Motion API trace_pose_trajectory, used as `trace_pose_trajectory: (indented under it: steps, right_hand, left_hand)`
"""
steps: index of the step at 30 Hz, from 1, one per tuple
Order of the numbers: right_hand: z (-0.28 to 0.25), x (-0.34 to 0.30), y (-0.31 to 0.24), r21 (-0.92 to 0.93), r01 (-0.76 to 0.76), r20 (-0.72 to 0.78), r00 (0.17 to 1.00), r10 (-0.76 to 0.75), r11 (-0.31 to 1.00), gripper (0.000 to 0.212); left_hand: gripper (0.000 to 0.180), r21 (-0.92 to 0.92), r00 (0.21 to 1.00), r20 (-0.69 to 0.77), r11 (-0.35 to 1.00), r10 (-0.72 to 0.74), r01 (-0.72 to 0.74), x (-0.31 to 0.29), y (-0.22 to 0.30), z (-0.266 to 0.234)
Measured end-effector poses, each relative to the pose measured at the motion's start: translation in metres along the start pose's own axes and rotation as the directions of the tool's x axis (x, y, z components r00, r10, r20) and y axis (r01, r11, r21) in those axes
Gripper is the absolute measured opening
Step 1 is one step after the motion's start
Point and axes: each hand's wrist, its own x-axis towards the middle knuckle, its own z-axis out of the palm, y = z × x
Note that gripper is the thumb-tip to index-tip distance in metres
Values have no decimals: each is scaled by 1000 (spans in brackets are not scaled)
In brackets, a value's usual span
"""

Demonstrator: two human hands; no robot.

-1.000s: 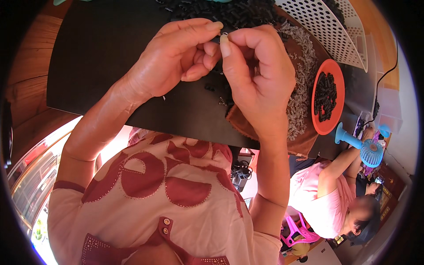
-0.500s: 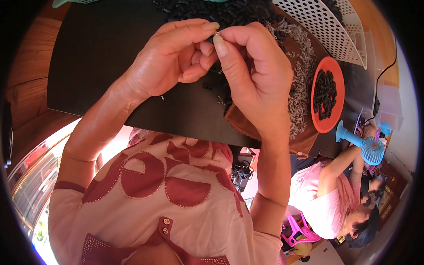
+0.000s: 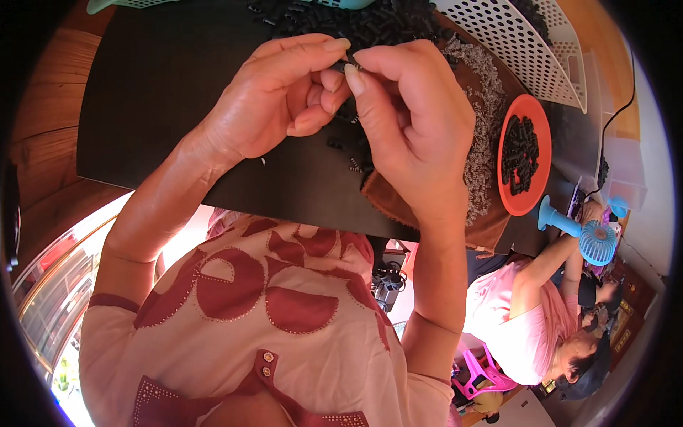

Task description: The person assembles small components by picking up plastic parts and metal pieces from the table and fitting them together by hand.

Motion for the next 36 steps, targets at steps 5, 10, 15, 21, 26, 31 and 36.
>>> trace_pose_trajectory:
  steps: [5, 10, 15, 21, 26, 31, 36]
  right_hand:
    - [10, 0, 3, -233, 240, -30, 967, -253, 943, 20]
    - [10, -4, -11, -102, 53, -97, 993, -62, 993, 23]
    - [12, 0, -8, -72, 75, -14, 997, -76, 995, 19]
    - [-11, 3, 21, -257, -147, 55, 984, 167, 955, 12]
    - [-6, 0, 32, -508, -61, 149, 976, 157, 859, 15]
    - [-7, 0, 28, -563, 11, 270, 947, 172, 827, 15]
    - [-6, 10, 36, -557, -2, 211, 967, 144, 831, 15]
  left_hand:
    - [28, -17, 1000, -18, 1000, 11, -12, -4, 2, -1]
    - [28, -15, 1000, -14, 1000, 23, -24, -8, 3, -1]
    - [29, 62, 997, -26, 996, 69, -67, -12, 3, -3]
    - [27, -20, 980, -147, 990, 132, -137, -13, 14, -2]
    - [21, -115, 942, -284, 968, 181, -221, -11, 17, -11]
    - [21, -136, 937, -294, 962, 188, -236, -11, 20, -13]
    - [21, -138, 943, -272, 962, 193, -237, -9, 19, -12]
